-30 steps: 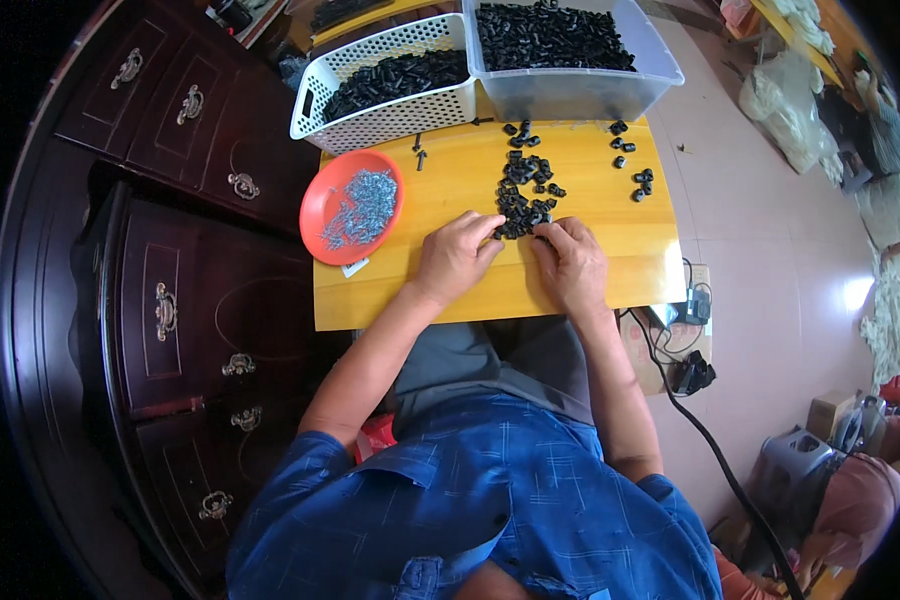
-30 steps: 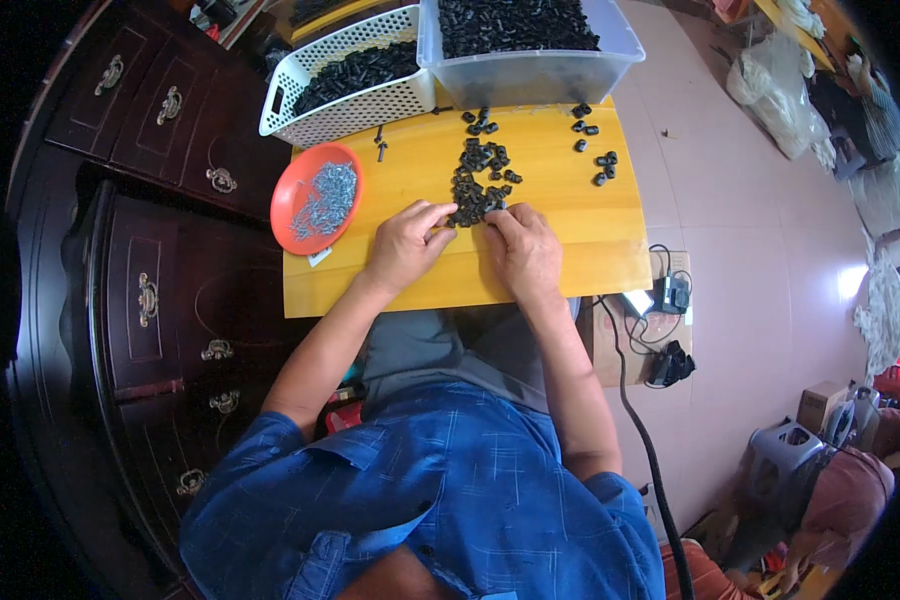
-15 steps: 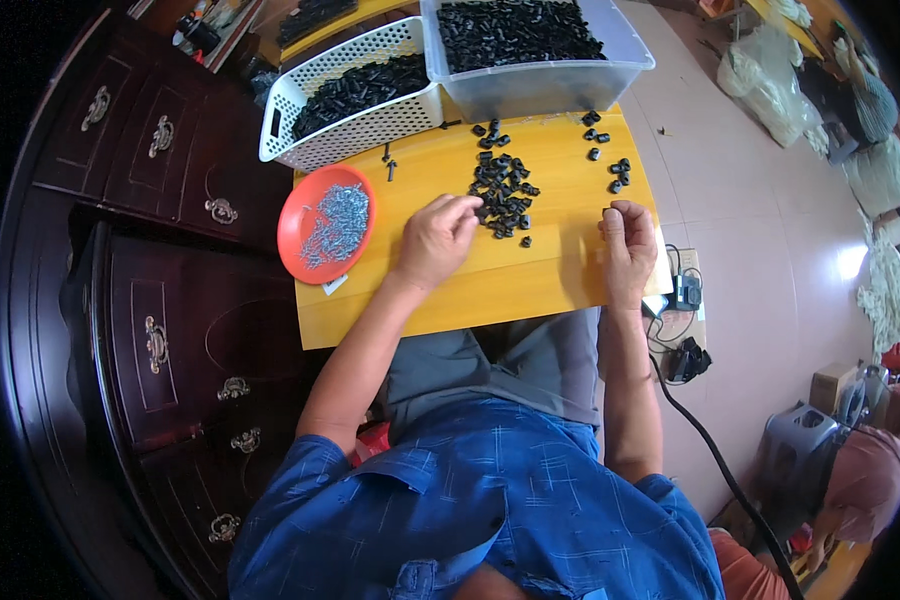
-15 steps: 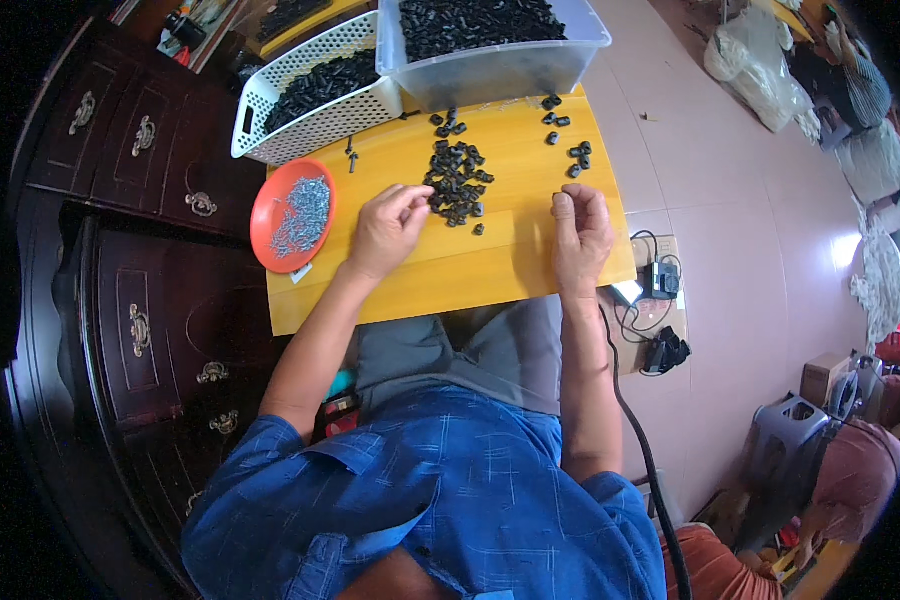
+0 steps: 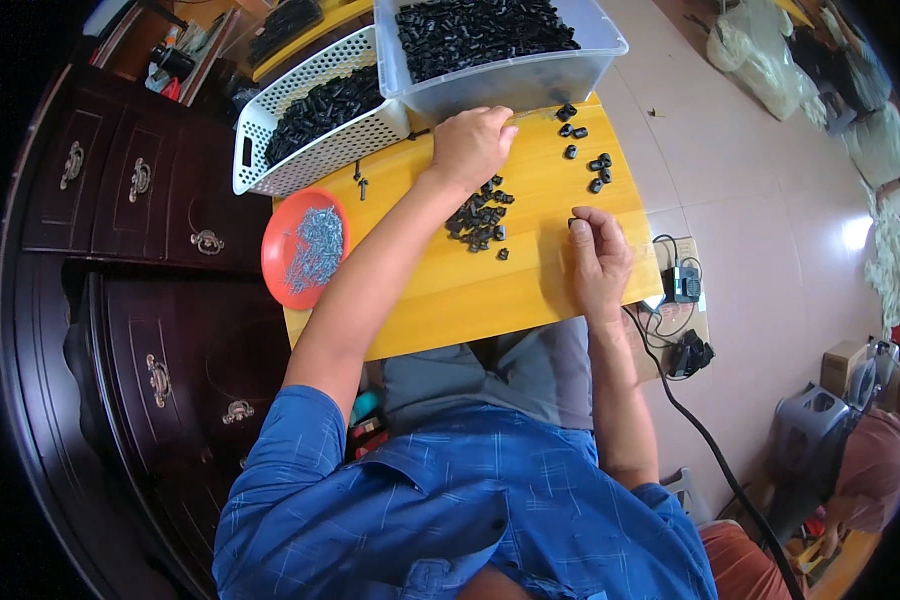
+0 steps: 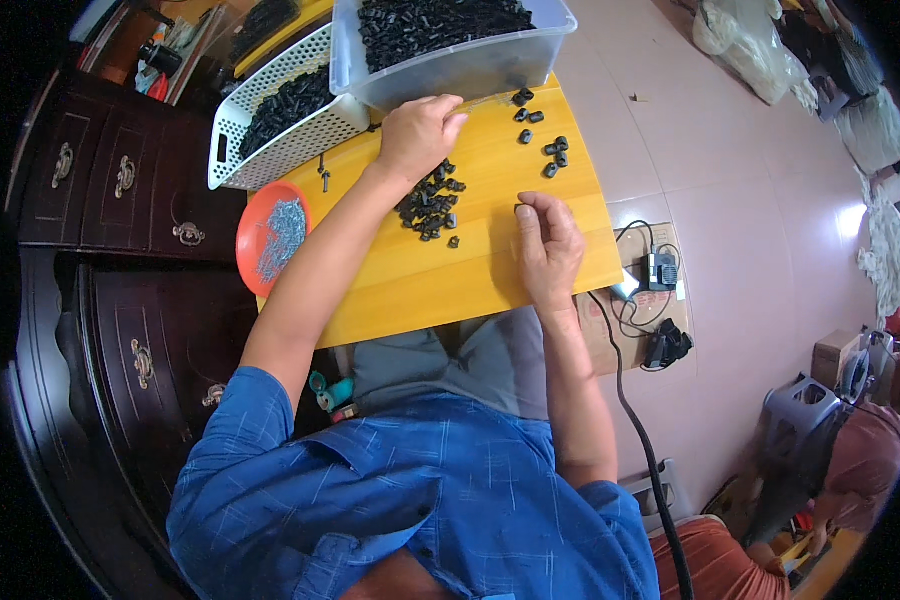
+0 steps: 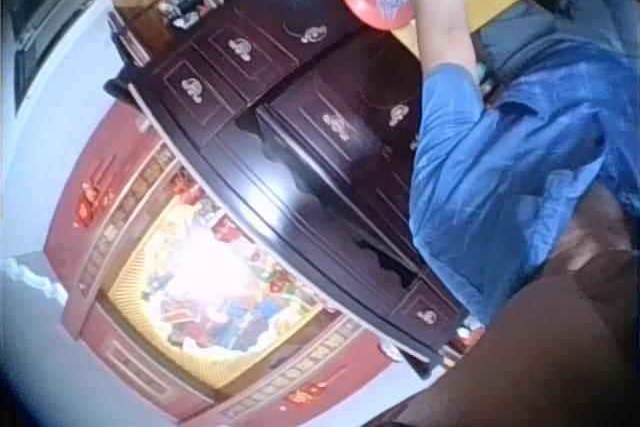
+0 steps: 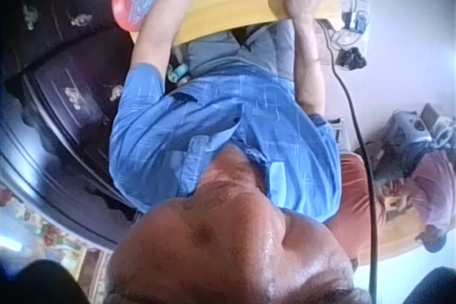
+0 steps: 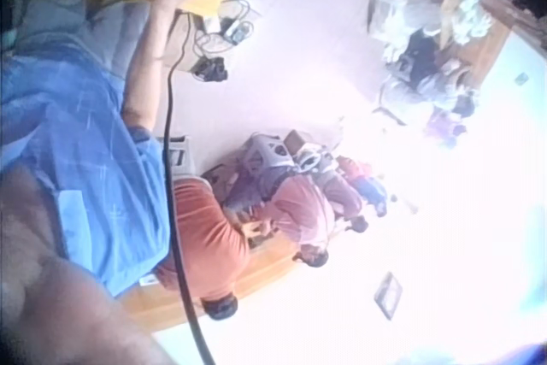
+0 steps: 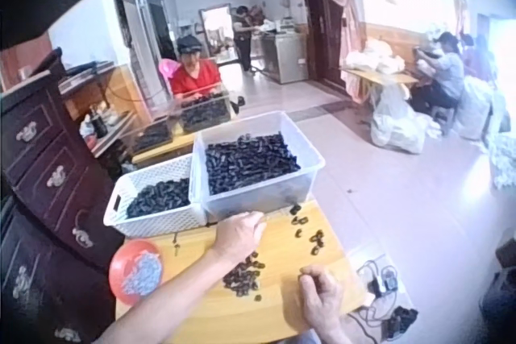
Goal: The person assembles small components by taking black plastic pieces and metal pins from containers and inserting the pins into the plastic pieces by hand.
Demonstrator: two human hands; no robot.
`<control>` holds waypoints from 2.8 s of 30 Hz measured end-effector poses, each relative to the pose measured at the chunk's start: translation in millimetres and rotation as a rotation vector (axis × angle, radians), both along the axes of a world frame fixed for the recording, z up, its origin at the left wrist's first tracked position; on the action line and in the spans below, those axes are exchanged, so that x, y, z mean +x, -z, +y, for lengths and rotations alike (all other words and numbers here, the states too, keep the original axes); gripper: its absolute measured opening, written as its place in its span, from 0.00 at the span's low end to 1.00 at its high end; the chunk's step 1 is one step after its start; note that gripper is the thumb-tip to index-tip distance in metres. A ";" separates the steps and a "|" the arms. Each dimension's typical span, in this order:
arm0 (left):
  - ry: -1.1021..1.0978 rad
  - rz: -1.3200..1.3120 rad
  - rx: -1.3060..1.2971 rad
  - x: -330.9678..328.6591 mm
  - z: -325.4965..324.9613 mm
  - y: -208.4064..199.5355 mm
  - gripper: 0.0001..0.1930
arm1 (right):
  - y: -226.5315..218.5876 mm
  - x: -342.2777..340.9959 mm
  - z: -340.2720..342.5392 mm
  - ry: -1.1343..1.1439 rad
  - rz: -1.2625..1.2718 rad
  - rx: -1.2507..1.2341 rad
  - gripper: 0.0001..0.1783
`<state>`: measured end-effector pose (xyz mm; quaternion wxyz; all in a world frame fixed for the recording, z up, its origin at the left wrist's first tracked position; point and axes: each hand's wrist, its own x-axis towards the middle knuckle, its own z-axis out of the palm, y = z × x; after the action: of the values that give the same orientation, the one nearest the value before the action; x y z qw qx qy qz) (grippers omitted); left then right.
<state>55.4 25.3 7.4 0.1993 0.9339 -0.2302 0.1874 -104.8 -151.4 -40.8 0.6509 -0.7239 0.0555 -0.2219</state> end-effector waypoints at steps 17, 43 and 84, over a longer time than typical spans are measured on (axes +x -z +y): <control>-0.124 0.037 -0.006 -6.1 -4.1 15.3 0.08 | -8.9 -1.5 -2.1 -0.059 -0.008 -0.033 0.07; 0.101 0.299 -1.026 -206.0 95.2 -40.2 0.04 | -32.9 -29.0 99.6 -0.748 0.136 0.539 0.09; -0.006 0.086 -0.377 -155.0 84.3 23.1 0.16 | -8.5 -21.4 28.9 -0.925 0.176 0.818 0.11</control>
<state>-99.5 109.6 -15.7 0.3798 0.8878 -0.1797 0.1878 -126.2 -122.5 -32.3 0.8973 -0.3805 -0.1298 0.1824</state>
